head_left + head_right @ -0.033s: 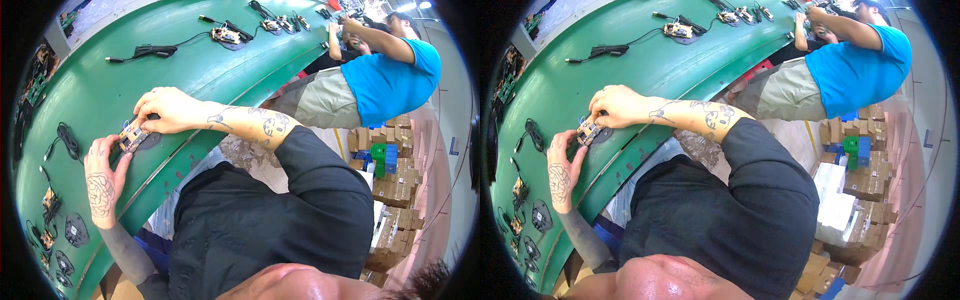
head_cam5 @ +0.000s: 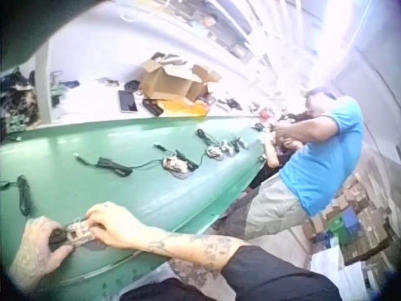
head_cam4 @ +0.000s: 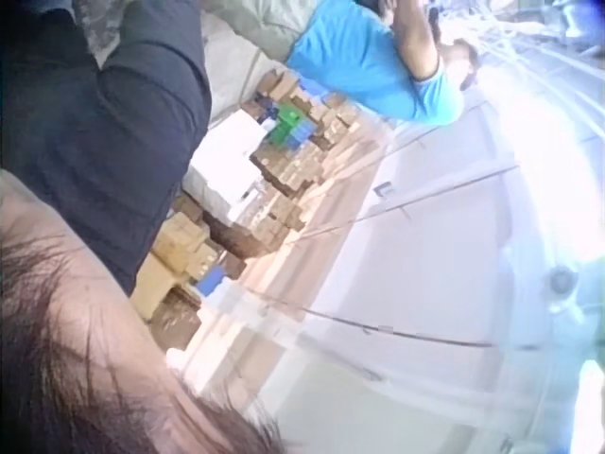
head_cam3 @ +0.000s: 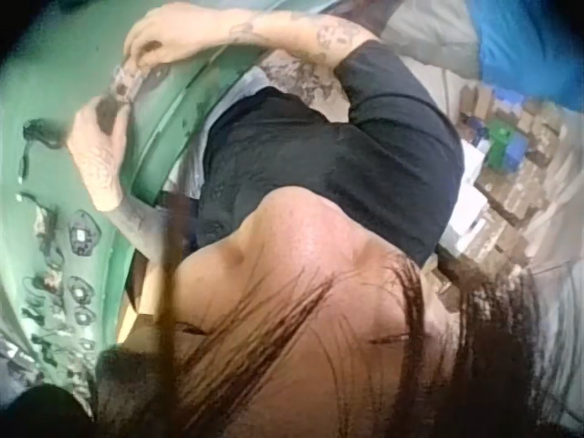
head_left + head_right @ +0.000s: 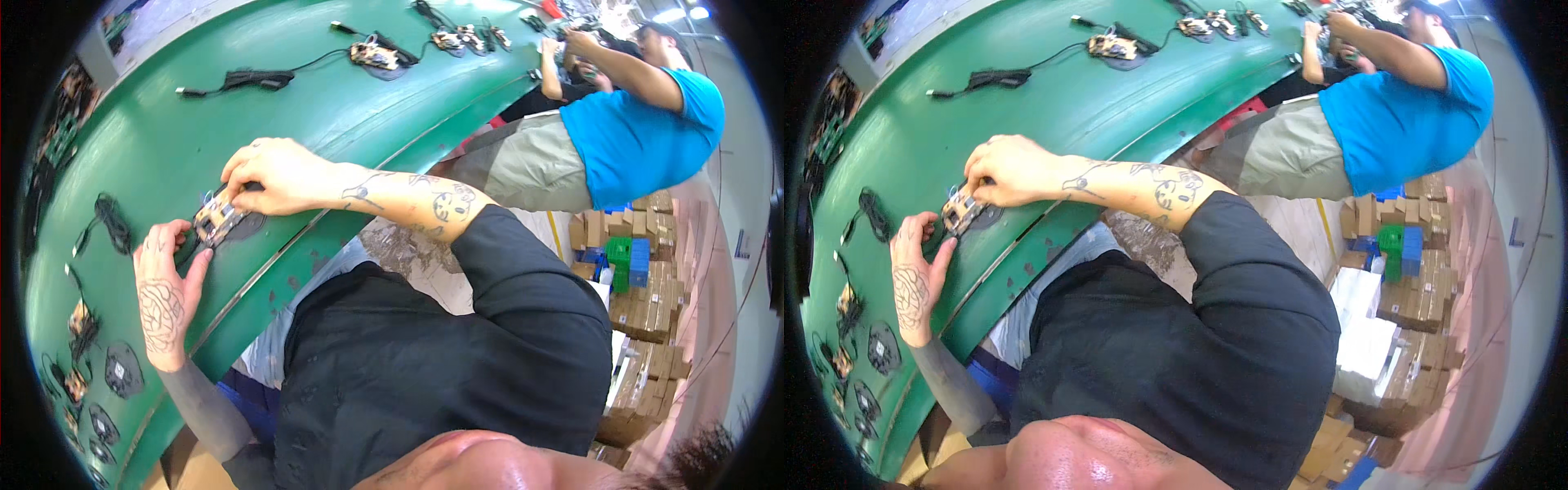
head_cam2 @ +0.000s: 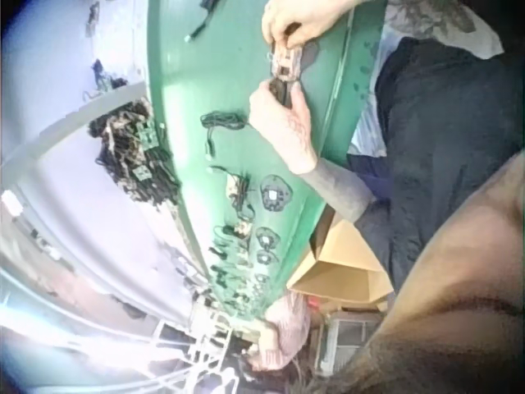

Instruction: The person assembles computer mice by taking circuit boards with attached cables and fitting them onto mouse base plates along a conveyor belt by hand.

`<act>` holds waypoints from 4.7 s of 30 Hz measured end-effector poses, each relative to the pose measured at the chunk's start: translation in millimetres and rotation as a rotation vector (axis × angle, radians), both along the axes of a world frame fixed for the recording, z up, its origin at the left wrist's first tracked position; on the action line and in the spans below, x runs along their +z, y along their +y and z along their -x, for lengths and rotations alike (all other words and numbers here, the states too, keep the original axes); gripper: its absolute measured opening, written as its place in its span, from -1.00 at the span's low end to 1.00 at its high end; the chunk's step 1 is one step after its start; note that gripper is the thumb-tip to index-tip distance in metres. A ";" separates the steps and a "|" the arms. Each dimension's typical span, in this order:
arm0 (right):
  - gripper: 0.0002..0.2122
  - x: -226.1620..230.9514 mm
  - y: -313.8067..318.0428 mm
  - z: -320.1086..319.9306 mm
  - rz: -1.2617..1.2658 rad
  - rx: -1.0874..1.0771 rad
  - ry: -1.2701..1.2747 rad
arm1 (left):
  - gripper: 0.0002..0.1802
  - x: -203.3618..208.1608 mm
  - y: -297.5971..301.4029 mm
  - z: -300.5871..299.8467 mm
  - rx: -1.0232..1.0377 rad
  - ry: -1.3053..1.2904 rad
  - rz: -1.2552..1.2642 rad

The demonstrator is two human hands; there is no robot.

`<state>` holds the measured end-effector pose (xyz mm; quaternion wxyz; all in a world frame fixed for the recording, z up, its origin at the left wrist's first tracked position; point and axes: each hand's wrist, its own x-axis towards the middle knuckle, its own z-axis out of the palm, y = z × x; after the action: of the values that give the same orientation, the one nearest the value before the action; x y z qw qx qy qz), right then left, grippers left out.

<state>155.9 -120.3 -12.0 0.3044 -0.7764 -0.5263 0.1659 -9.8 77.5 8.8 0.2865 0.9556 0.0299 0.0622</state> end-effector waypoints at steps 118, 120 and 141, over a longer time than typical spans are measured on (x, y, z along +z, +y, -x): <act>-0.50 25.8 29.2 -30.7 -0.002 -0.065 0.188 | -0.88 3.9 -38.7 17.2 0.405 -0.187 0.118; -0.54 33.6 22.5 -27.2 0.146 -0.106 0.305 | -0.86 1.8 -44.2 19.2 0.447 -0.094 0.200; -0.59 35.7 38.3 -4.1 0.193 -0.260 0.055 | -0.86 1.8 -40.8 10.1 0.348 0.004 -0.023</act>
<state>160.0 -82.0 23.7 0.2618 -0.8588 -0.3943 0.1961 -19.9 36.7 10.6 0.2602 0.9394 0.1945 0.1092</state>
